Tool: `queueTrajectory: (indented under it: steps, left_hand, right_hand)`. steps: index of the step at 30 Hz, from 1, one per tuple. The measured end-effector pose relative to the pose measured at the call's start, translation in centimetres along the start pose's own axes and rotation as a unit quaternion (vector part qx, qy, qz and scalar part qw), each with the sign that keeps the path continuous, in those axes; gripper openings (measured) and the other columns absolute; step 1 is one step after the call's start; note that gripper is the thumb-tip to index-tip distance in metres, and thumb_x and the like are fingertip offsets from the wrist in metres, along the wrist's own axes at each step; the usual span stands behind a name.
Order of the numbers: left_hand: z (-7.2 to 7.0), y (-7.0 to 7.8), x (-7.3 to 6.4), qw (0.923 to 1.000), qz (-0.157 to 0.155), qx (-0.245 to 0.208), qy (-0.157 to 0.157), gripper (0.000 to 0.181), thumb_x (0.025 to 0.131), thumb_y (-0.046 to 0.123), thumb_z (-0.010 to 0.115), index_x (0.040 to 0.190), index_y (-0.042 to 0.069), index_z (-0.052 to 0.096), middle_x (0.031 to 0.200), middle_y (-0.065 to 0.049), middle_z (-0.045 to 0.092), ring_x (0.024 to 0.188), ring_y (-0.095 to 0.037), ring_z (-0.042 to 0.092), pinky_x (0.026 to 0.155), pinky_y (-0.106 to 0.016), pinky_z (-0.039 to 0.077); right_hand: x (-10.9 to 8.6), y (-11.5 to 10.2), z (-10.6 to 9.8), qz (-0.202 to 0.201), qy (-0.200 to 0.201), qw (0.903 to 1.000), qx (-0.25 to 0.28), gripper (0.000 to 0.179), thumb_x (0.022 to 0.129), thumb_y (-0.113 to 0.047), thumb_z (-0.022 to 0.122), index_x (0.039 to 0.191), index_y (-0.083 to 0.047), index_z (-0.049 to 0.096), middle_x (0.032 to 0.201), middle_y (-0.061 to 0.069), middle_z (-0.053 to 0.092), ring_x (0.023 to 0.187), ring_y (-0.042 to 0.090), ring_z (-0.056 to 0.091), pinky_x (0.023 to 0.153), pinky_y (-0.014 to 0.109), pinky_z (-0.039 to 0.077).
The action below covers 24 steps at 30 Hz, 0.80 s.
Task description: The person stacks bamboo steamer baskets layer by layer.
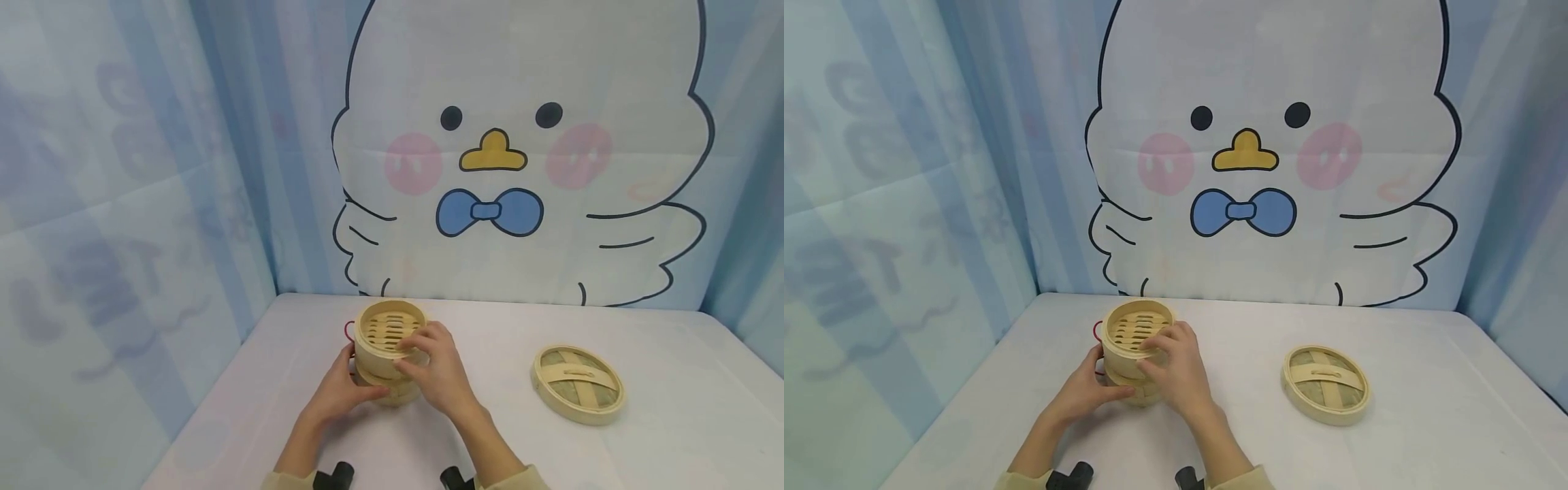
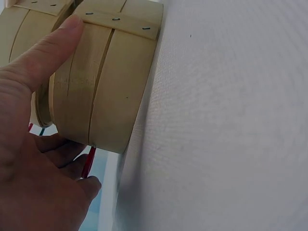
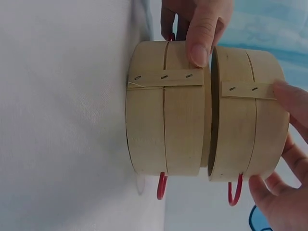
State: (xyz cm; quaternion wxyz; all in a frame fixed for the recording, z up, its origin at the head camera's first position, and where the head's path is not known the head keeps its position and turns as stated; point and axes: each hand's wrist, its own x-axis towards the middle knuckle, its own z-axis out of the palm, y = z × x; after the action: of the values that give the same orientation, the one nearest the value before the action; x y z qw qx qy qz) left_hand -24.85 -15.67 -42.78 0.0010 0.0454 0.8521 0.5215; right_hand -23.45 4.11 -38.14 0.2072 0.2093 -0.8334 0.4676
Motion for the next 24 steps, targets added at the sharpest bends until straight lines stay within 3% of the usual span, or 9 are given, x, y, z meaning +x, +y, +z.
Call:
queueTrajectory:
  steps: [14,24]
  left_hand:
    - [0.02,-0.15,0.02,1.0000,0.007,0.001,0.005,0.110,0.068,0.024,0.096,0.152,-0.004,0.031,0.147,-0.024,0.045,0.137,-0.042,0.042,0.111,-0.062,0.033]
    - [0.04,0.02,-0.15,0.9993,0.033,-0.015,0.004,0.107,0.068,0.018,0.096,0.151,-0.004,0.032,0.147,-0.024,0.045,0.135,-0.042,0.044,0.108,-0.059,0.038]
  right_hand:
    - [-0.30,-0.06,0.37,-0.012,0.001,0.9999,-0.009,0.020,0.074,-0.001,0.087,0.088,-0.010,0.076,0.095,-0.003,0.060,0.105,0.022,0.053,0.095,0.047,0.047]
    - [-0.42,-0.31,0.66,-0.007,0.001,0.9998,-0.019,0.020,0.074,-0.003,0.088,0.088,-0.010,0.076,0.095,-0.005,0.060,0.106,0.021,0.053,0.096,0.047,0.047]
